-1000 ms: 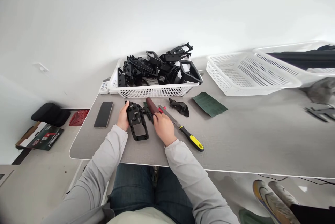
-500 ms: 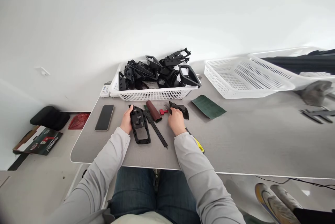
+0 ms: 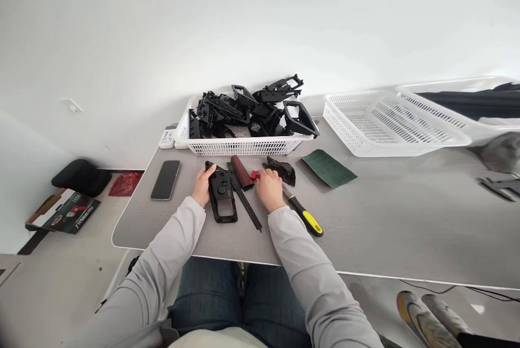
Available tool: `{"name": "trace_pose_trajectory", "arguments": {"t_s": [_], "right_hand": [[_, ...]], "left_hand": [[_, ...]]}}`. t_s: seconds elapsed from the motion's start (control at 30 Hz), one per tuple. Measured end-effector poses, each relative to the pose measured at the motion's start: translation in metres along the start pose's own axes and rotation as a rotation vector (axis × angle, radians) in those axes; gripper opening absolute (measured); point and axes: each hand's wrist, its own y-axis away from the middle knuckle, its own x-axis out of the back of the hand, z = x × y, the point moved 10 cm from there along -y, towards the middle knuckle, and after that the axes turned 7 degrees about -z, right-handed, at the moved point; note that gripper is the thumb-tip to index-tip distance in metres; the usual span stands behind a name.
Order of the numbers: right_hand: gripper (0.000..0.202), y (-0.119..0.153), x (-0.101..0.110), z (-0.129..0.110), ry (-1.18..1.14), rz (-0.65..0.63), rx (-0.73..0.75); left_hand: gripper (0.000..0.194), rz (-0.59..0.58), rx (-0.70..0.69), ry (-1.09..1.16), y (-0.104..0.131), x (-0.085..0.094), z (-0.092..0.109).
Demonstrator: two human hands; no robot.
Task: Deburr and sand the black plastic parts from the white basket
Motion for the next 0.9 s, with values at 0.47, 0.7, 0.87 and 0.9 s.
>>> {"name": "trace_pose_trajectory", "arguments": {"t_s": [0.47, 0.7, 0.87, 0.9], "right_hand": [[0.018, 0.038, 0.045, -0.052, -0.81, 0.283, 0.242], [0.017, 0.04, 0.035, -0.081, -0.699, 0.238, 0.316], [0.02, 0.036, 0.025, -0.079, -0.717, 0.208, 0.288], [0.02, 0.035, 0.023, -0.077, -0.731, 0.207, 0.271]], "left_hand": [[0.041, -0.103, -0.086, -0.206, 0.013, -0.02, 0.003], [0.022, -0.097, -0.088, -0.189, 0.019, -0.024, -0.002], [0.024, -0.11, -0.085, -0.165, 0.02, -0.024, -0.007], [0.026, -0.112, -0.092, -0.168, 0.019, -0.024, -0.007]]}}
